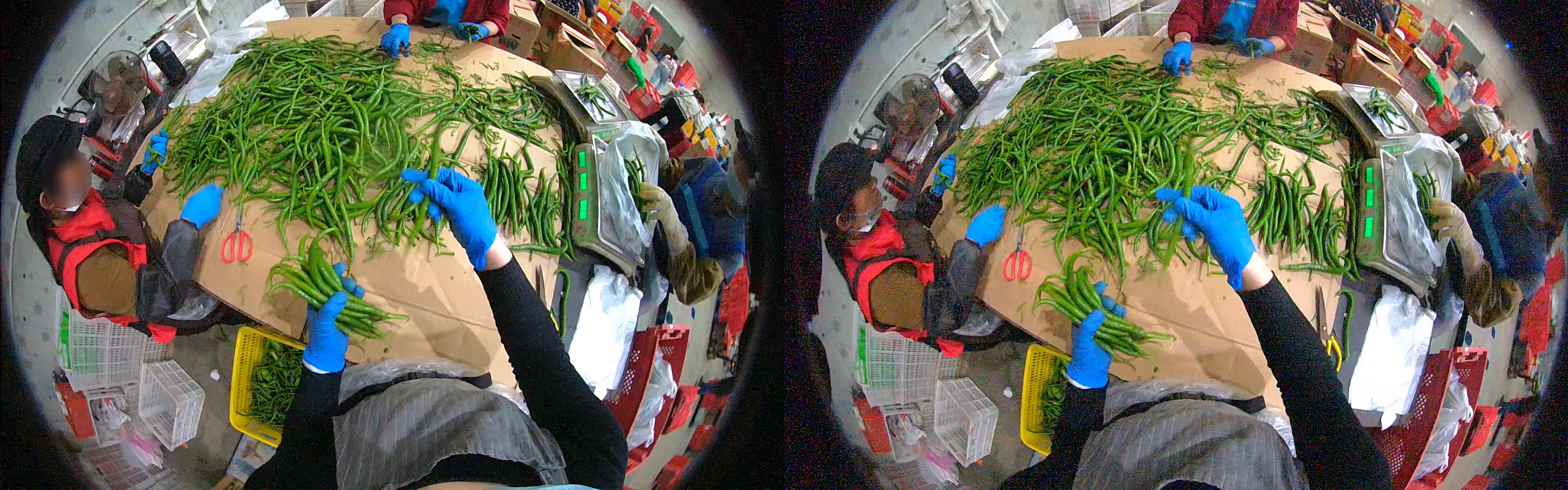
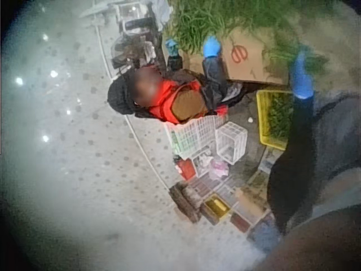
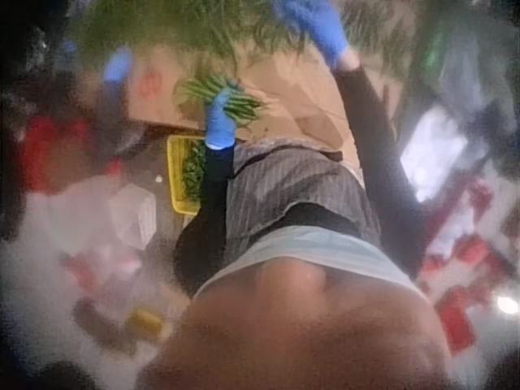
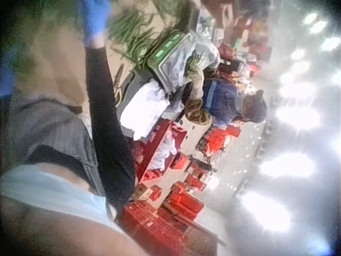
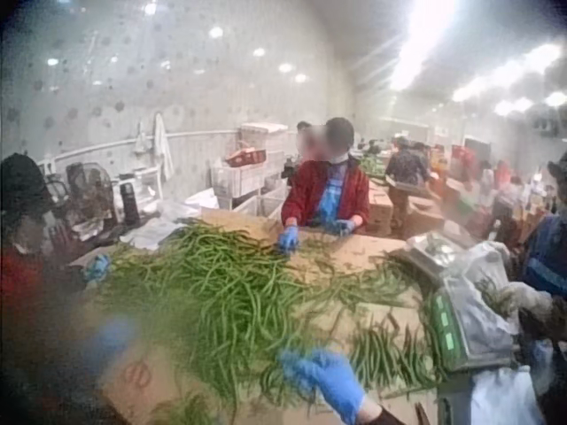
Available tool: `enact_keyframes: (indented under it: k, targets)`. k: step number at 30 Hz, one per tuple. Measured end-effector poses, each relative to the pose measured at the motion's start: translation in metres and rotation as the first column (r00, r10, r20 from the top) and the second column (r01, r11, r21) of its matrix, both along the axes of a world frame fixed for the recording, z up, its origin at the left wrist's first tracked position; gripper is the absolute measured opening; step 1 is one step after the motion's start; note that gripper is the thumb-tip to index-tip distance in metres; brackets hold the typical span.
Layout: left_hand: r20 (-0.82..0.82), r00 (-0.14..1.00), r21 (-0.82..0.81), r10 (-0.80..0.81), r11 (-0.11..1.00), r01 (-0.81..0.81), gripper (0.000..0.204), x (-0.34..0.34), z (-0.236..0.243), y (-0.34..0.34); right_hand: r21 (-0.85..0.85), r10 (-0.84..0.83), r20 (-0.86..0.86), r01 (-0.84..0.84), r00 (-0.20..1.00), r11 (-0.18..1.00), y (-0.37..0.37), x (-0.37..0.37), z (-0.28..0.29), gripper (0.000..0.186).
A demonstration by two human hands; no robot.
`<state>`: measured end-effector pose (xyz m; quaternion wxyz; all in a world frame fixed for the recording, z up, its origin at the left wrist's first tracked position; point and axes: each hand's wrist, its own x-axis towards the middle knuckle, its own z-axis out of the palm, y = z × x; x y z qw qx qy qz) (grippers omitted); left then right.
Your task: The person trims the ends of green beans using scissors, gathering them into bundles and placing them on a cardboard table. The person also picks up individual beans and cuts them as needed.
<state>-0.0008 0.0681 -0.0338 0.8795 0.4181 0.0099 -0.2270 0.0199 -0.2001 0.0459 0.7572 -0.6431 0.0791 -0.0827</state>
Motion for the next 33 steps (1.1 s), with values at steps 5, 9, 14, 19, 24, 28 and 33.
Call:
enact_keyframes:
  k: [5, 9, 14, 19, 24, 28, 33]
  targets:
    - [-0.011, 0.990, 0.026, -0.137, 0.990, 0.138, 0.047, -0.011, 0.006, -0.038, -0.651, -0.005, 0.066, 0.046, 0.998, 0.758, 0.059, -0.055, -0.024, 0.036]
    - [-0.001, 0.978, -0.005, -0.208, 0.978, 0.208, 0.040, -0.020, 0.011, -0.055, -0.883, -0.109, -0.117, -0.053, 0.987, 0.467, 0.088, -0.079, -0.010, 0.051]
    - [0.079, 0.947, 0.201, -0.312, 0.935, 0.291, 0.039, -0.026, 0.013, -0.064, -0.822, -0.117, -0.011, 0.058, 0.993, 0.566, 0.078, -0.110, -0.030, 0.048]
    - [0.340, 0.909, 0.334, -0.241, 0.934, 0.123, 0.034, -0.013, 0.019, -0.054, -0.505, -0.442, 0.003, 0.383, 0.897, 0.774, 0.024, -0.168, -0.046, 0.039]
    - [0.754, 0.547, 0.604, -0.363, 0.710, -0.362, 0.040, 0.024, 0.014, -0.032, -0.922, -0.764, -0.362, -0.085, 0.533, 0.378, -0.057, -0.314, -0.130, 0.064]
    - [0.828, 0.369, 0.560, -0.422, 0.647, -0.517, 0.043, 0.045, 0.029, -0.028, -0.959, -0.765, -0.037, 0.193, 0.643, 0.209, -0.052, -0.364, -0.180, 0.064]
    - [0.851, 0.173, 0.460, -0.495, 0.546, -0.700, 0.051, 0.051, 0.043, -0.030, -0.947, -0.854, -0.258, 0.055, 0.451, 0.316, -0.060, -0.346, -0.173, 0.047]
